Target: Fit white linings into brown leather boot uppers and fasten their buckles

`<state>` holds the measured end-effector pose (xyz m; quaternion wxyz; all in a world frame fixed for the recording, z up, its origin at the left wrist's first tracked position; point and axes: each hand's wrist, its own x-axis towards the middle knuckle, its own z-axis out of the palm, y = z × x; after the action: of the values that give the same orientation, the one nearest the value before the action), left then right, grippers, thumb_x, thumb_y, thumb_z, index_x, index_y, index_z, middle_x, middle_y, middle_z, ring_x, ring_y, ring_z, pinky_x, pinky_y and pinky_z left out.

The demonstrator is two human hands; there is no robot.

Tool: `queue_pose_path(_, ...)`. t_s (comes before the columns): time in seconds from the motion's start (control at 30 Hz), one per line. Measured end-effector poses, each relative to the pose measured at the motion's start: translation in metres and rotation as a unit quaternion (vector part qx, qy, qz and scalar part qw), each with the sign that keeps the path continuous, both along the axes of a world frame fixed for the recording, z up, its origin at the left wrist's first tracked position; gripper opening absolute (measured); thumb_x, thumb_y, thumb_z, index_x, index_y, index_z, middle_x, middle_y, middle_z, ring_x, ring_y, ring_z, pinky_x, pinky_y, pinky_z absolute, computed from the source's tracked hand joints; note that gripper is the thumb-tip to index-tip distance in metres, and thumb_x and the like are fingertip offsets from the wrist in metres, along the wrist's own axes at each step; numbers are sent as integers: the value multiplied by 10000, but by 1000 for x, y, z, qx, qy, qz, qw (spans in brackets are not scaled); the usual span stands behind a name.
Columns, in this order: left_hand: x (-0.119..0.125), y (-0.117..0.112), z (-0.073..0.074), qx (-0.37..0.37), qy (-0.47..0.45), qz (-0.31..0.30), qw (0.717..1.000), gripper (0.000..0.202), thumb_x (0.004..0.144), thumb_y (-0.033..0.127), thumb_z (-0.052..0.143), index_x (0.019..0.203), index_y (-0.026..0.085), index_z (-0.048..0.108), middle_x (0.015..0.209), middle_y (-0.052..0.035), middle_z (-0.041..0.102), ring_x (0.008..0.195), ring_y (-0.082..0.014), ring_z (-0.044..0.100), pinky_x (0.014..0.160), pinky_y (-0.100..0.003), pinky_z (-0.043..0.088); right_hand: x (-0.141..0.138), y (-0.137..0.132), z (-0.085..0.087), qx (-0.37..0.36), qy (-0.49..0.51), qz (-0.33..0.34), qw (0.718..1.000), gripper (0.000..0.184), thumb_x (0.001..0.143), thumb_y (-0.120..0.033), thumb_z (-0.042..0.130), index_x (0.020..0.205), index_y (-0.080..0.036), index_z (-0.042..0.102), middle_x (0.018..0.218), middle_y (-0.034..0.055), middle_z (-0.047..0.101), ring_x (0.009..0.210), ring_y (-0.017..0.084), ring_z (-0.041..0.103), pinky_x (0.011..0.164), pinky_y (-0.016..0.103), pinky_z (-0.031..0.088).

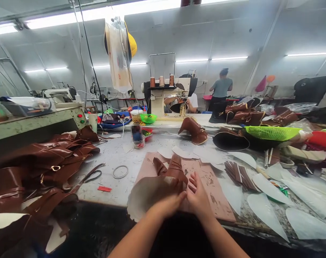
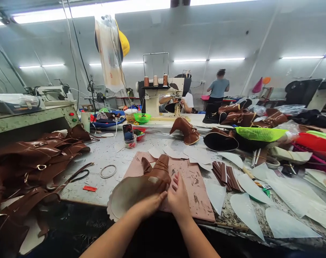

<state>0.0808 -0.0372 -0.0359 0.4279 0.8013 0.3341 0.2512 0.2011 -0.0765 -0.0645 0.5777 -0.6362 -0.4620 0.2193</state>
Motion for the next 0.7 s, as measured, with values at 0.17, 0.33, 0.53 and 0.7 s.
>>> queue_pose_path(0.17, 16, -9, -5, 72, 80, -14, 994, 374, 741, 271, 537, 1076, 107, 573, 1166, -181, 556, 1150, -370, 419, 1006, -561, 197, 31, 0, -7, -58, -129, -4, 990, 521, 657, -135, 472, 1167, -158, 577, 1134, 112, 635, 1073, 262, 570, 940, 419, 428)
queue_pose_path(0.33, 9, -17, -4, 67, 44, 19, 997, 366, 732, 259, 531, 1084, 190, 604, 1039, -82, 627, 1011, -347, 535, 937, -464, 325, 41, 10, -13, -68, -226, -20, 971, 450, 718, -116, 437, 1134, -157, 604, 1089, 124, 663, 955, 264, 633, 830, 408, 490)
queue_pose_path(0.53, -4, -15, -2, -14, -45, 32, 998, 180, 597, 321, 715, 772, 283, 702, 683, -23, 646, 822, -335, 616, 858, -439, 399, 58, -18, -22, -27, -273, -25, 961, 338, 780, -237, 504, 1095, -198, 622, 870, 97, 717, 672, 259, 665, 593, 411, 541)
queue_pose_path(0.7, 7, -2, 7, -114, -285, 45, 951, 357, 602, 432, 739, 931, 316, 664, 1001, -60, 636, 1028, -330, 545, 836, -400, 453, 84, -27, -5, -7, -184, 12, 983, 195, 835, -363, 576, 1024, -316, 588, 1057, 37, 613, 909, 196, 595, 668, 329, 529)
